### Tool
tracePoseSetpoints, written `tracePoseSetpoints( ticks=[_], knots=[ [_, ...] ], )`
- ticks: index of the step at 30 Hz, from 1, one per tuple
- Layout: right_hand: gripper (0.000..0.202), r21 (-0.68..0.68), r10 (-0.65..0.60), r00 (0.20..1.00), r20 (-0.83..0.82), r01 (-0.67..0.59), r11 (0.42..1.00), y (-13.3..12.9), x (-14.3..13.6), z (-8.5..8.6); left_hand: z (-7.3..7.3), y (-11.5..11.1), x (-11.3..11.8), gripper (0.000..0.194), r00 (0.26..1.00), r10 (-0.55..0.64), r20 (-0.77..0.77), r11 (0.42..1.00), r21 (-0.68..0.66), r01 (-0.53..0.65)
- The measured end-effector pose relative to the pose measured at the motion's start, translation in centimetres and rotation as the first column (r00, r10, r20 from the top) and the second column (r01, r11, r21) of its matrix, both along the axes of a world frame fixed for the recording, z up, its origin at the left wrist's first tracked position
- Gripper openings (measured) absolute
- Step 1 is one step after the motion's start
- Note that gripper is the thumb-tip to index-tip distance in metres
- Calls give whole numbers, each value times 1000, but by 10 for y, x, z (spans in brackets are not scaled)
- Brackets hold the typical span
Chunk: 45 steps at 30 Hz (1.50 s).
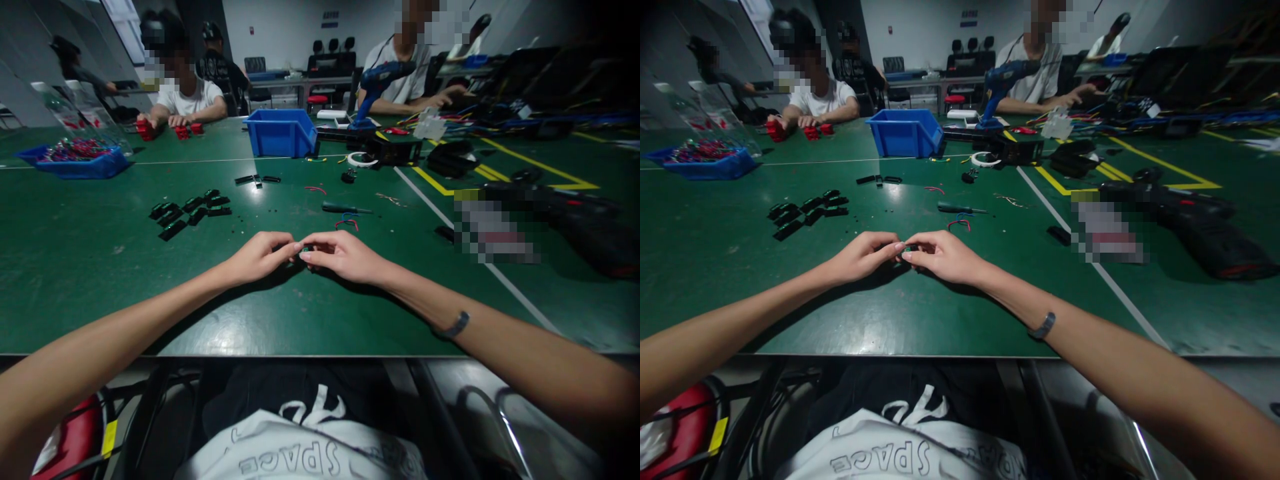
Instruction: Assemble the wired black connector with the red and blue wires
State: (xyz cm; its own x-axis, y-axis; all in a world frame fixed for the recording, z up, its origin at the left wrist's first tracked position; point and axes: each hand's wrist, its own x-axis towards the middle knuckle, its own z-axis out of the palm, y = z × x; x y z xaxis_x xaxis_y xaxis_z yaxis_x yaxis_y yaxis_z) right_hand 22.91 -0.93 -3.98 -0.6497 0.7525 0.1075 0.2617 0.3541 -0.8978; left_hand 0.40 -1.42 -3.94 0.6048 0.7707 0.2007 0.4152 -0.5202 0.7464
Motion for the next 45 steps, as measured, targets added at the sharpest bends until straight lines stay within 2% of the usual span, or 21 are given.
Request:
tracePoseSetpoints(
  ticks=[12, 37, 45],
  knots=[
    [29, 28, -36, 999, -3, 37, 999, 2, 0, -3, 5, -5, 4, 45, 994, 65, -92, 990, 134, -52],
    [33, 15, 4, 1000, -13, -4, 1000, 3, 0, 0, 1, 1, 0, 45, 999, 38, 22, 997, -63, -36],
    [36, -12, 10, 999, -42, -10, 1000, 2, 0, 2, 1, 3, -3, 43, 998, -4, 63, 992, -129, 12]
  ],
)
